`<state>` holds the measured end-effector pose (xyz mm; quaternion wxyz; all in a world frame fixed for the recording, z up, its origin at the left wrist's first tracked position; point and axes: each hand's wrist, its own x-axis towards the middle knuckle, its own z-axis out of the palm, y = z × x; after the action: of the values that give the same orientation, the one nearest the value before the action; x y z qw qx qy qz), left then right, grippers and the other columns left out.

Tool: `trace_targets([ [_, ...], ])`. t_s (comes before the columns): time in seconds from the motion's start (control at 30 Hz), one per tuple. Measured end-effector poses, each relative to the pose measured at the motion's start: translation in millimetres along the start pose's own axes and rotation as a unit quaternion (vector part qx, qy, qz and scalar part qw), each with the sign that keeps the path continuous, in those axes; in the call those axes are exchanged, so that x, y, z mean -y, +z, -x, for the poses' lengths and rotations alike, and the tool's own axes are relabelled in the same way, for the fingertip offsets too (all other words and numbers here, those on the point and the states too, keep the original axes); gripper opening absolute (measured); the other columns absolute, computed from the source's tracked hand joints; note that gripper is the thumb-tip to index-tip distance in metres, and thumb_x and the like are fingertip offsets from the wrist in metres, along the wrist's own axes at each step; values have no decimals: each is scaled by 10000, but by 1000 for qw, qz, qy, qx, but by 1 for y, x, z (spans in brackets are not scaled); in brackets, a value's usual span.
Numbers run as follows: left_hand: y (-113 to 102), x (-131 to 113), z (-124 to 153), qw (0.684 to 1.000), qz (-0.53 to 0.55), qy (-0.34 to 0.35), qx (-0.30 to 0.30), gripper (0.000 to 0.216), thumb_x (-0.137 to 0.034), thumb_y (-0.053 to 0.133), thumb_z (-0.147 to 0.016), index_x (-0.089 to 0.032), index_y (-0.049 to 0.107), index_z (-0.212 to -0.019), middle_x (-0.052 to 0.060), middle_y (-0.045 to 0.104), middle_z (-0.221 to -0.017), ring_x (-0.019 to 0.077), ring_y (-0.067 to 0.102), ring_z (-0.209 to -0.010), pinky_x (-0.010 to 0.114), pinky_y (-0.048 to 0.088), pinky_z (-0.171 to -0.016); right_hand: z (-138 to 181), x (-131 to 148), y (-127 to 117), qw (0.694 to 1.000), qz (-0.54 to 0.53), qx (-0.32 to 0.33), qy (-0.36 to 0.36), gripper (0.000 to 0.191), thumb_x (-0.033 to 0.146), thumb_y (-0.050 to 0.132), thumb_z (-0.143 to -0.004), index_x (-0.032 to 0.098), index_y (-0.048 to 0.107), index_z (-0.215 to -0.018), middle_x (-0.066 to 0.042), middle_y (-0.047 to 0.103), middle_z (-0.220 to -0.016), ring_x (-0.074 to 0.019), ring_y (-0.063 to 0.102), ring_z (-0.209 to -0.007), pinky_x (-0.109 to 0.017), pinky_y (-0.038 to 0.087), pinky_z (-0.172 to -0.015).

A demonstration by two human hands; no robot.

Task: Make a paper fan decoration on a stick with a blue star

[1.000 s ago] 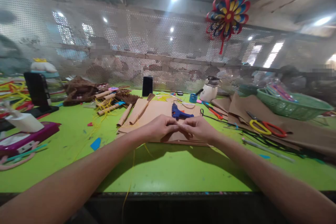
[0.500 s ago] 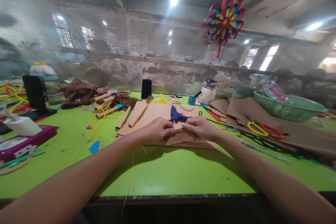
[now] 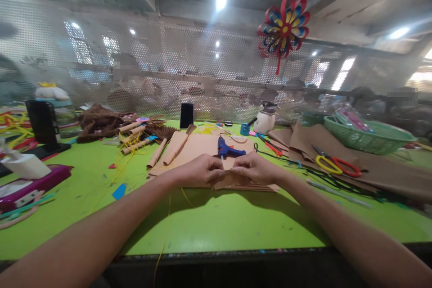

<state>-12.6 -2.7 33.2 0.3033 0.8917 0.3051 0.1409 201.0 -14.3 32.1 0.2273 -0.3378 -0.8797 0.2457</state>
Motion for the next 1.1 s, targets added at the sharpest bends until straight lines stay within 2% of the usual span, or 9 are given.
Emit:
trace_targets([
  [0.17,-3,2,1,1000,11,6,4,318,-387,389,-833,-154,504,-651,-1,563,-556,99,488,-489,200,354,-505,0,-3,-1,988,-133,13,71,368,464,526,-768,118,560,-645,19,519,-494,-70,460,-449,-184,362,-456],
  [0.33,-5,5,1,997,67,-6,31,354,-471,398,-827,-159,481,-682,-13,546,-527,102,497,-495,203,361,-524,1,-10,-6,976,-205,19,77,365,462,543,-763,113,558,-655,43,483,-467,-52,445,-401,-177,365,-426],
  [0.47,-7,4,3,988,146,-11,46,376,-504,418,-814,-151,501,-713,-28,527,-497,83,445,-470,197,316,-507,3,-21,-9,959,-271,25,80,329,424,556,-768,105,614,-825,25,533,-562,-66,498,-447,-196,419,-450],
  [0.6,-10,0,6,974,220,-15,45,347,-481,461,-806,-149,504,-713,-48,488,-459,67,366,-432,197,257,-476,1,-25,-13,937,-338,-45,74,336,395,550,-782,118,623,-959,-8,575,-641,-78,508,-501,-217,450,-490],
  [0.73,-11,-2,9,953,299,-26,40,321,-452,482,-807,-150,496,-700,-50,482,-464,57,330,-416,195,250,-465,1,-14,-15,914,-390,-107,34,347,329,601,-759,168,588,-1065,-45,624,-815,-114,573,-712,-260,474,-693],
  [0.8,-7,-3,9,941,333,-30,58,308,-450,477,-812,-154,515,-740,-40,506,-484,60,374,-426,198,281,-477,2,-5,-12,920,-388,-46,15,431,291,673,-695,186,573,-1101,-65,625,-940,-142,584,-799,-294,470,-753],
  [0.9,2,-7,8,925,362,-24,112,298,-450,488,-807,-163,558,-845,-10,568,-561,87,493,-505,221,367,-540,4,6,-3,929,-368,31,-29,306,310,655,-712,138,637,-964,-74,639,-843,-155,595,-738,-318,477,-717],
  [1.0,11,-9,6,919,364,-6,153,305,-451,483,-808,-172,592,-865,27,625,-677,110,549,-595,255,422,-622,5,11,1,943,-328,11,-45,218,328,612,-749,116,652,-783,-50,614,-716,-141,575,-668,-292,468,-660],
  [1.1,14,-2,1,927,345,-12,145,316,-444,485,-806,-157,614,-845,50,638,-746,119,562,-638,267,437,-654,4,12,-2,961,-274,-11,-22,242,354,559,-788,121,624,-786,-29,583,-703,-121,536,-658,-270,449,-654],
])
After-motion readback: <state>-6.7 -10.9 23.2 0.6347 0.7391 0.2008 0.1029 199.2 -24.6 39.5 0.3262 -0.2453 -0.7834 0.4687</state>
